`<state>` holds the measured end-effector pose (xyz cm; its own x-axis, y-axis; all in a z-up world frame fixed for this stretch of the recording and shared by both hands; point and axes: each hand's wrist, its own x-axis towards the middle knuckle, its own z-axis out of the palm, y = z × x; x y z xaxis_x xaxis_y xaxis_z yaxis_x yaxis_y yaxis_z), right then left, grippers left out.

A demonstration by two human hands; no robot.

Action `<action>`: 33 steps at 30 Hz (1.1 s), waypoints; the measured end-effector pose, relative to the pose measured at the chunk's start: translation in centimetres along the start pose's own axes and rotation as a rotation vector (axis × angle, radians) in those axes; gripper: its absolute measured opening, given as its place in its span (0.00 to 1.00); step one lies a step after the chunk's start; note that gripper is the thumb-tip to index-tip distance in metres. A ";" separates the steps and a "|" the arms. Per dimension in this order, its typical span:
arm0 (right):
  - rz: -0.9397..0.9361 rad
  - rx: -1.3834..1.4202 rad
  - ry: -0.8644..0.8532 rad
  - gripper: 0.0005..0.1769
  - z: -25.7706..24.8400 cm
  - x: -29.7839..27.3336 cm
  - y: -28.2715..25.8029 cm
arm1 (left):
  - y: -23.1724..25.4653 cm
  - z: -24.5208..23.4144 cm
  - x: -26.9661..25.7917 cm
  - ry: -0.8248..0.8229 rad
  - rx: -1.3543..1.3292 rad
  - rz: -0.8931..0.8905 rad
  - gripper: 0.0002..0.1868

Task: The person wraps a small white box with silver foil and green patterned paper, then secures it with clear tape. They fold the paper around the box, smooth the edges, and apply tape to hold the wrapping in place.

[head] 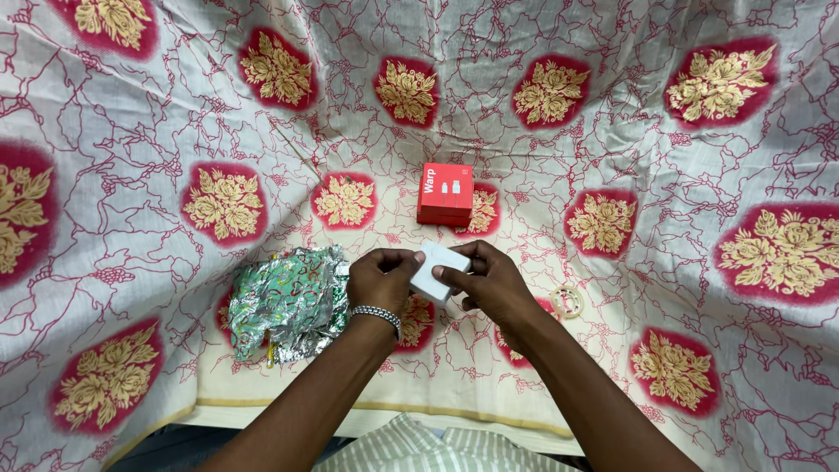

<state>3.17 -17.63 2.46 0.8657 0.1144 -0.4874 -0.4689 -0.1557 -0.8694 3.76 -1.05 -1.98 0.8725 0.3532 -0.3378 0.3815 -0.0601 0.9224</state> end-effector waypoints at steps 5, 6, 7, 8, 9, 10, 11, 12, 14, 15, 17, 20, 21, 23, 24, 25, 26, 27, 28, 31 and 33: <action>0.113 0.139 -0.090 0.18 -0.1 -1.3 1.0 | 0.3 -2.0 -0.2 -0.139 0.076 0.092 0.06; 0.147 0.221 -0.079 0.19 -0.1 -1.6 1.0 | 0.3 -2.1 -0.1 -0.175 0.083 0.105 0.07; 0.181 0.303 -0.069 0.19 0.1 -1.8 1.0 | 0.4 -2.2 0.1 -0.211 0.089 0.118 0.07; 0.145 0.276 -0.057 0.21 0.3 -2.0 1.0 | 0.3 -2.4 0.1 -0.248 0.097 0.130 0.08; 0.108 0.248 -0.046 0.22 0.6 -2.1 0.9 | 0.1 -2.4 0.1 -0.262 0.007 0.090 0.09; 0.071 0.221 -0.030 0.24 0.7 -2.2 0.9 | -0.1 -2.3 -0.1 -0.280 -0.084 0.051 0.10; 0.048 0.236 0.007 0.25 0.9 -2.2 0.9 | -0.3 -2.2 -0.2 -0.298 -0.174 0.012 0.11; 0.025 0.250 0.042 0.27 1.1 -2.1 0.9 | -0.6 -2.0 -0.3 -0.306 -0.205 0.009 0.12; -0.017 0.240 0.079 0.28 1.6 -2.1 1.0 | -0.9 -1.7 -0.3 -0.322 -0.268 0.004 0.16; -0.036 0.217 0.081 0.28 1.8 -2.2 1.2 | -1.0 -1.6 -0.2 -0.281 -0.224 0.001 0.16; -0.058 0.198 0.095 0.28 2.0 -2.1 1.2 | -0.8 -1.4 0.1 -0.201 -0.136 -0.001 0.16; -0.064 0.231 0.133 0.28 2.0 -1.5 1.0 | -0.4 -1.3 0.6 -0.215 -0.257 -0.103 0.18; -0.067 0.254 0.147 0.28 1.9 -1.3 0.9 | -0.2 -1.2 0.8 -0.234 -0.246 -0.111 0.18; -0.067 0.289 0.179 0.28 1.7 -0.8 0.9 | 0.2 -1.0 1.3 -0.270 -0.226 -0.130 0.18; -0.063 0.302 0.201 0.27 1.5 -0.5 0.9 | 0.3 -0.8 1.7 -0.283 -0.212 -0.104 0.18; -0.058 0.315 0.222 0.27 1.3 -0.2 0.9 | 0.4 -0.5 2.2 -0.296 -0.198 -0.079 0.19; -0.065 0.323 0.229 0.27 1.0 0.3 0.9 | 0.4 -0.2 2.7 -0.311 -0.184 -0.053 0.19; -0.072 0.330 0.236 0.27 0.7 0.9 0.8 | 0.4 0.2 3.2 -0.331 -0.159 -0.013 0.20; -0.078 0.337 0.243 0.26 0.3 1.4 0.8 | 0.4 0.5 3.8 -0.350 -0.135 0.027 0.21; -0.094 0.355 0.279 0.26 -1.0 3.6 0.6 | 0.4 1.9 5.8 -0.338 -0.059 0.064 0.23; -0.077 0.427 0.300 0.21 -2.0 5.3 0.3 | 0.6 2.8 7.3 -0.294 0.016 0.090 0.27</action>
<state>8.01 -19.00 -0.24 0.8832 -0.1855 -0.4308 -0.3778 0.2632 -0.8877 11.23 -1.13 -4.42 0.9532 0.0608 -0.2963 0.3010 -0.0950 0.9489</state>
